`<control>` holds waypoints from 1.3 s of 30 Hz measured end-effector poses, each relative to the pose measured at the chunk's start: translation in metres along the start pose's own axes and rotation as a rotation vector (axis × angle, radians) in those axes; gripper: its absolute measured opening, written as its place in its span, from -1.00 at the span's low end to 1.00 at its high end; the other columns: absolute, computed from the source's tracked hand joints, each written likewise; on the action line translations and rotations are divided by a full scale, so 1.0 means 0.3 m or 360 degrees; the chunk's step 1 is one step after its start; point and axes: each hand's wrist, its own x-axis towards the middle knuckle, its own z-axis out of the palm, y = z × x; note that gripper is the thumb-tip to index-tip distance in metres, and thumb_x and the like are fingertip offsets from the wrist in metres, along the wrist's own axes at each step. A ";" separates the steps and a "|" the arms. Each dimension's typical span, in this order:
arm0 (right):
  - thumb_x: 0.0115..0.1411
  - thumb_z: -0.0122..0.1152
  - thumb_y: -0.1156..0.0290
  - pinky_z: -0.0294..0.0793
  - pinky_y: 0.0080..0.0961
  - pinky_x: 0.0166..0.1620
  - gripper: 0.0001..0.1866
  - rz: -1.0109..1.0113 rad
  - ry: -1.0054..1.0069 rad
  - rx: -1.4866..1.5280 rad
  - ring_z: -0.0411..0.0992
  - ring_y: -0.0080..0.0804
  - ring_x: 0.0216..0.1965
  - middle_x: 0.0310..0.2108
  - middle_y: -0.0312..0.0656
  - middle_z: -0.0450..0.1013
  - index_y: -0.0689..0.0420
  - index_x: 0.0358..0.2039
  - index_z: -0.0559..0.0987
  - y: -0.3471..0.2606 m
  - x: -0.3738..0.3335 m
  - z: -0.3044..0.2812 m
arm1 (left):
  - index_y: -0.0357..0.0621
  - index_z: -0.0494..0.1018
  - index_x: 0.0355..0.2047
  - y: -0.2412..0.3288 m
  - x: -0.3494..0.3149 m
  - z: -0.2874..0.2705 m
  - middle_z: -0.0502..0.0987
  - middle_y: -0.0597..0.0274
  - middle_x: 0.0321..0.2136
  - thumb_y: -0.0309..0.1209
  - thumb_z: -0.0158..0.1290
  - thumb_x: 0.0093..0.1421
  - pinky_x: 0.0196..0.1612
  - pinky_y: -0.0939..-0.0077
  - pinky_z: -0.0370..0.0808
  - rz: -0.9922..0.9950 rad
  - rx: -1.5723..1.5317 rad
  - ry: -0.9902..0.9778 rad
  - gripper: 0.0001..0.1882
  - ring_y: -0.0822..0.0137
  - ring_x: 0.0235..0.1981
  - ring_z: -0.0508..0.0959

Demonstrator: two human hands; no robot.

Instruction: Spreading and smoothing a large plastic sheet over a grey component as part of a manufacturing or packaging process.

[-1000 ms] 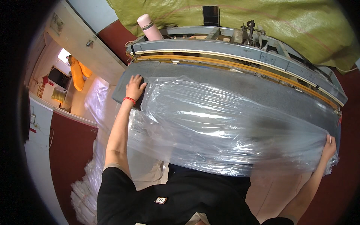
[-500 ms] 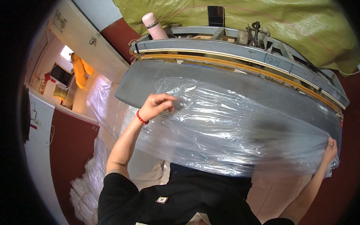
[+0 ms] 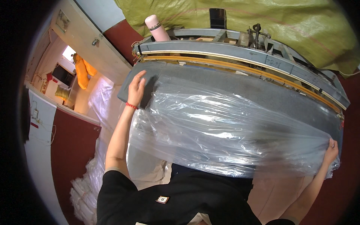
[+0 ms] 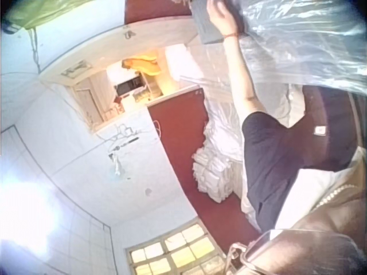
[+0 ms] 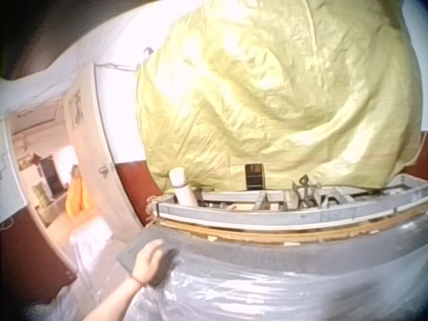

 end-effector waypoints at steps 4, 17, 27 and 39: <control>0.12 0.00 0.16 0.29 -0.53 -0.33 -0.67 0.0027 0.0002 -0.0043 0.24 -0.41 -0.51 -0.55 -0.07 0.36 0.23 -0.39 0.44 -0.006 -0.002 0.000 | -0.13 0.33 -0.10 0.171 -0.103 0.003 0.30 0.13 -0.02 -0.09 0.13 -0.11 0.09 0.26 0.12 0.0693 -0.0068 -0.0954 -0.41 0.15 0.09 0.20; 0.11 0.01 0.16 0.29 -0.54 -0.33 -0.67 0.0007 0.0004 -0.0016 0.24 -0.42 -0.51 -0.55 -0.09 0.36 0.22 -0.42 0.44 -0.004 0.009 0.017 | -0.26 0.40 -0.47 -0.104 0.079 0.053 0.41 0.38 -0.57 -0.47 -0.05 0.12 -0.37 0.76 0.29 -0.0635 -0.0606 -0.0288 -0.89 0.60 -0.48 0.38; 0.12 0.00 0.11 0.30 -0.54 -0.31 -0.66 0.0002 0.0056 -0.0036 0.29 -0.46 -0.49 -0.51 -0.15 0.42 0.18 -0.39 0.47 0.054 0.014 -0.007 | -0.21 0.44 -0.36 0.051 -0.068 -0.046 0.45 0.20 -0.29 -0.44 0.18 -0.14 -0.05 0.43 0.28 0.0322 -0.0218 -0.1098 -0.71 0.25 -0.13 0.35; 0.13 -0.01 0.11 0.31 -0.52 -0.31 -0.65 0.0062 -0.0008 -0.0126 0.30 -0.46 -0.48 -0.52 -0.13 0.41 0.19 -0.39 0.46 0.060 0.027 0.017 | -0.16 0.41 -0.51 -0.097 0.029 0.077 0.45 0.33 -0.58 -0.38 -0.05 0.07 -0.46 0.57 0.37 -0.0622 -0.0653 -0.0496 -0.87 0.49 -0.55 0.41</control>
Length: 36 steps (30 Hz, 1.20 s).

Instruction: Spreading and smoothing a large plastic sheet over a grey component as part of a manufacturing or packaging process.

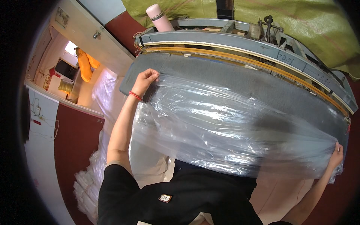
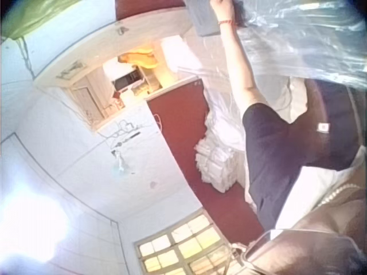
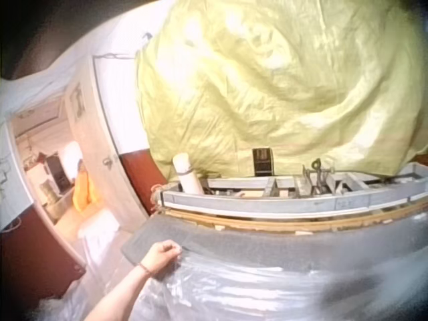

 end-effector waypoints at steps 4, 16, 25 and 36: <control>0.13 -0.01 0.11 0.30 -0.53 -0.31 -0.64 -0.0001 -0.0030 0.0084 0.29 -0.45 -0.49 -0.52 -0.12 0.40 0.20 -0.40 0.46 0.006 -0.003 -0.003 | -0.22 0.43 -0.52 -0.005 0.066 0.072 0.47 0.20 -0.66 -0.41 0.08 -0.02 -0.51 0.55 0.35 0.0230 0.0866 0.0378 -0.87 0.44 -0.62 0.44; 0.12 0.01 0.13 0.29 -0.56 -0.31 -0.66 -0.0007 0.0003 0.0070 0.26 -0.50 -0.49 -0.53 -0.14 0.40 0.19 -0.41 0.46 0.000 -0.005 -0.002 | -0.14 0.47 -0.50 0.005 0.094 0.139 0.50 0.17 -0.61 -0.28 0.13 -0.08 -0.44 0.44 0.39 0.0300 0.1093 0.0685 -0.79 0.24 -0.54 0.50; 0.08 0.11 0.21 0.23 -0.73 -0.37 -0.71 0.0071 -0.0048 0.0371 0.20 -0.68 -0.50 -0.61 -0.41 0.31 0.23 -0.49 0.49 0.140 0.064 -0.018 | -0.19 0.44 -0.53 -0.079 0.215 0.124 0.47 0.12 -0.58 -0.40 -0.02 -0.01 -0.44 0.46 0.39 0.0324 0.0960 0.0522 -0.87 0.28 -0.55 0.48; 0.07 0.08 0.32 0.29 -0.64 -0.37 -0.80 0.0019 0.0442 0.0879 0.30 -0.62 -0.49 -0.54 -0.33 0.39 0.20 -0.42 0.49 -0.206 0.259 0.319 | -0.27 0.30 -0.50 -0.185 0.399 0.062 0.39 0.02 -0.53 -0.33 -0.15 0.11 -0.31 0.39 0.32 0.0374 0.0487 0.1346 -0.78 0.18 -0.47 0.38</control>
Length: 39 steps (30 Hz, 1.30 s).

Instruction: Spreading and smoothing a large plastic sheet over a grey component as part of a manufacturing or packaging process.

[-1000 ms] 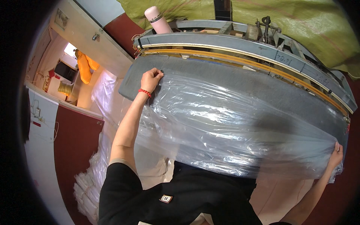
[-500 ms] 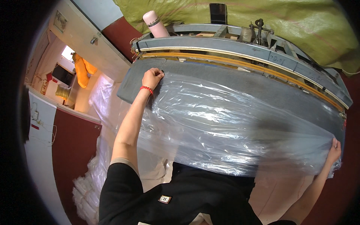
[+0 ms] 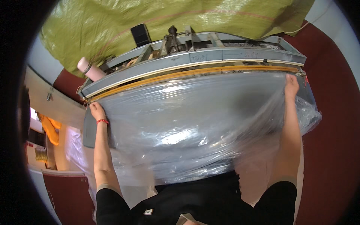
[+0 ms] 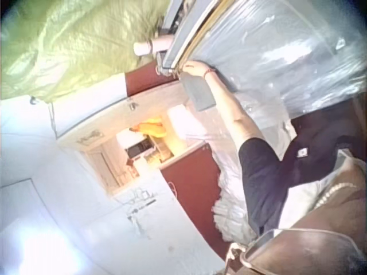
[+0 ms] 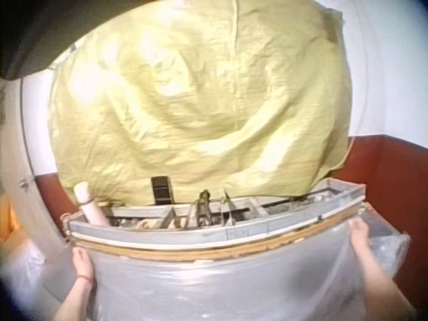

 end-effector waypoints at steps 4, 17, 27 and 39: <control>0.06 0.10 0.32 0.28 -0.65 -0.40 -0.81 0.0143 0.0005 0.0106 0.27 -0.63 -0.52 -0.57 -0.35 0.37 0.20 -0.42 0.47 0.003 0.052 0.112 | -0.19 0.28 -0.57 -0.065 0.057 0.093 0.33 0.29 -0.66 -0.36 -0.11 0.12 -0.52 0.57 0.29 -0.0150 -0.0169 -0.0091 -0.81 0.45 -0.62 0.30; 0.08 0.04 0.32 0.21 -0.76 -0.52 -0.83 0.0327 0.0277 0.0099 0.20 -0.70 -0.63 -0.63 -0.34 0.31 0.13 -0.53 0.39 -0.163 0.033 0.127 | -0.10 0.23 -0.51 -0.101 0.094 0.090 0.31 0.39 -0.66 -0.43 0.01 0.06 -0.62 0.71 0.27 -0.0503 -0.1002 -0.0333 -0.84 0.57 -0.68 0.26; 0.10 0.02 0.33 0.37 -0.55 -0.38 -0.77 0.0194 0.0094 0.0260 0.35 -0.51 -0.46 -0.41 -0.19 0.35 0.19 -0.28 0.36 -0.178 0.044 -0.031 | -0.11 0.28 -0.48 -0.004 0.082 -0.001 0.30 0.39 -0.58 -0.41 -0.11 0.12 -0.53 0.69 0.28 -0.0536 -0.0835 -0.0775 -0.92 0.54 -0.59 0.31; 0.00 0.08 -0.05 0.34 -0.66 -0.49 -0.40 0.1467 0.0336 0.0995 0.35 -0.43 -0.32 -0.25 -0.11 0.35 0.21 -0.13 0.38 0.070 -0.355 -0.678 | -0.33 0.32 -0.24 0.347 -0.706 -0.600 0.40 0.14 -0.28 -0.50 -0.09 0.09 -0.17 0.43 0.34 0.0020 -0.0198 -0.0770 -0.78 0.29 -0.27 0.40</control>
